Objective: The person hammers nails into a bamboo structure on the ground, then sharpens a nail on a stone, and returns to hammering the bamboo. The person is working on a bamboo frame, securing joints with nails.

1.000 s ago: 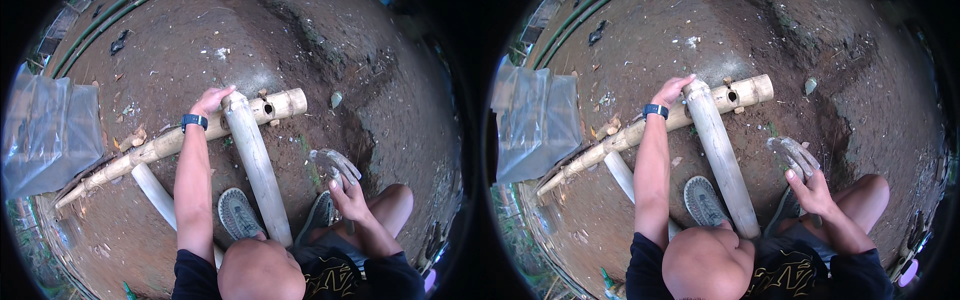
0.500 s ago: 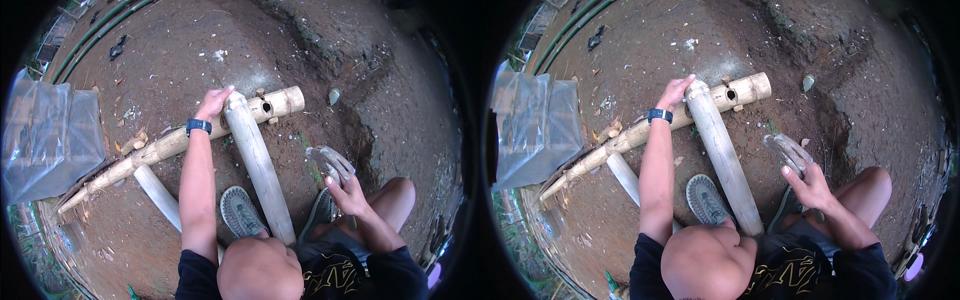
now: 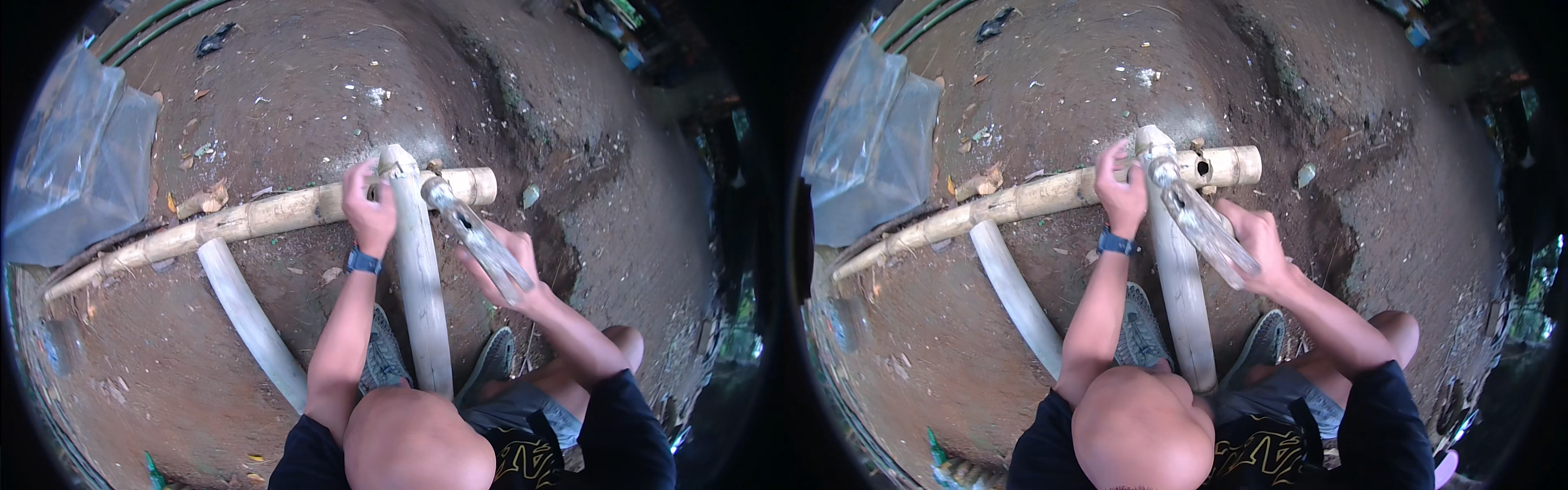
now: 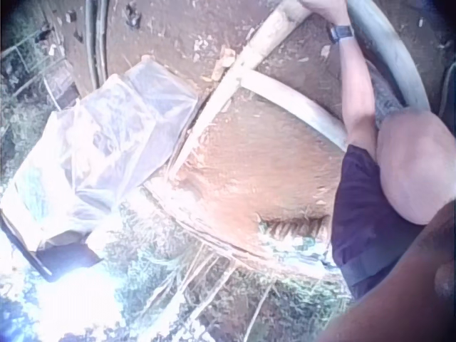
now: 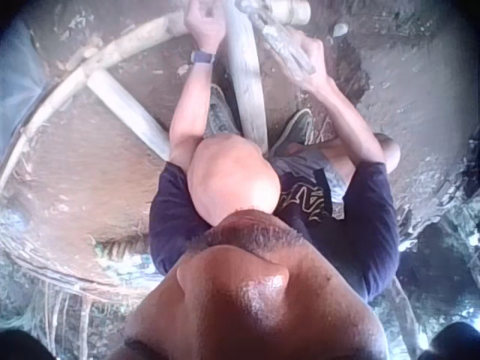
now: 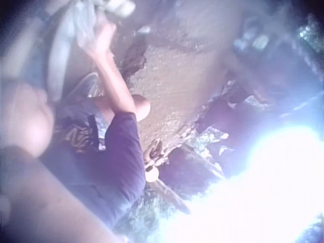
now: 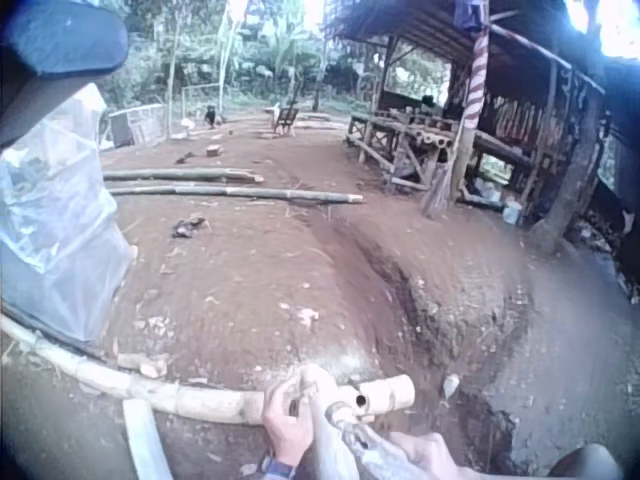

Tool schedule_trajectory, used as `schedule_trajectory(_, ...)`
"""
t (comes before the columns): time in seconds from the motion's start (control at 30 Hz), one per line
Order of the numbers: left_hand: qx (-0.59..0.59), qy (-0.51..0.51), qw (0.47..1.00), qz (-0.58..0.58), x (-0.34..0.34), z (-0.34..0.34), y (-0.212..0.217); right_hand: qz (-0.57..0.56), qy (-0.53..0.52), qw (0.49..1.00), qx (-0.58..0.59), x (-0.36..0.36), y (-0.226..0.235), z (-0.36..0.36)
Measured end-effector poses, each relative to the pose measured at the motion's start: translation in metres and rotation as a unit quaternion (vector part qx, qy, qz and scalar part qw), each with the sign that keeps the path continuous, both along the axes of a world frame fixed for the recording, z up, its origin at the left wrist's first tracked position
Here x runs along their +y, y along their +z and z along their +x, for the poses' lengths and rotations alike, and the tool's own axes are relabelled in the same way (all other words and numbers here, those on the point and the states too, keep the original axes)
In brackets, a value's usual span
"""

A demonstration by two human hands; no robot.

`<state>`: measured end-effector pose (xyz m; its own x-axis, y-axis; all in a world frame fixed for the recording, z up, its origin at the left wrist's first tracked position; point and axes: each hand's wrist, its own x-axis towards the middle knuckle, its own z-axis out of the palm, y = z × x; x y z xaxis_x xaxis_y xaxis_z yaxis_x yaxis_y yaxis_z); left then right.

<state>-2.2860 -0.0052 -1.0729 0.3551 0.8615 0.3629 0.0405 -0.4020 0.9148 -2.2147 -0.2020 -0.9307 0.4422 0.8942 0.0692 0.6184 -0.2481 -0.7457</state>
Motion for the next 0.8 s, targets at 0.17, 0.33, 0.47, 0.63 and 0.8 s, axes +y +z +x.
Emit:
schedule_trajectory(0.17,-0.054,0.025,0.996,0.066,-0.009,0.008,0.001,0.008,-0.046,0.997,-0.059,0.041,-0.024,-0.006)
schedule_trajectory(0.33,-0.023,0.080,0.993,0.083,0.000,0.021,-0.013,0.051,-0.037,0.989,-0.133,0.042,-0.027,-0.011)
schedule_trajectory(0.47,-0.013,0.085,0.991,0.099,0.000,0.026,-0.011,0.067,0.017,0.983,-0.172,0.051,-0.036,0.006)
schedule_trajectory(0.63,0.014,0.074,0.993,0.091,-0.001,0.022,-0.012,0.084,0.039,0.978,-0.189,0.040,-0.040,0.013)
schedule_trajectory(0.8,0.017,0.078,0.993,0.083,-0.001,0.020,-0.015,0.080,0.055,0.978,-0.187,0.051,-0.030,0.007)
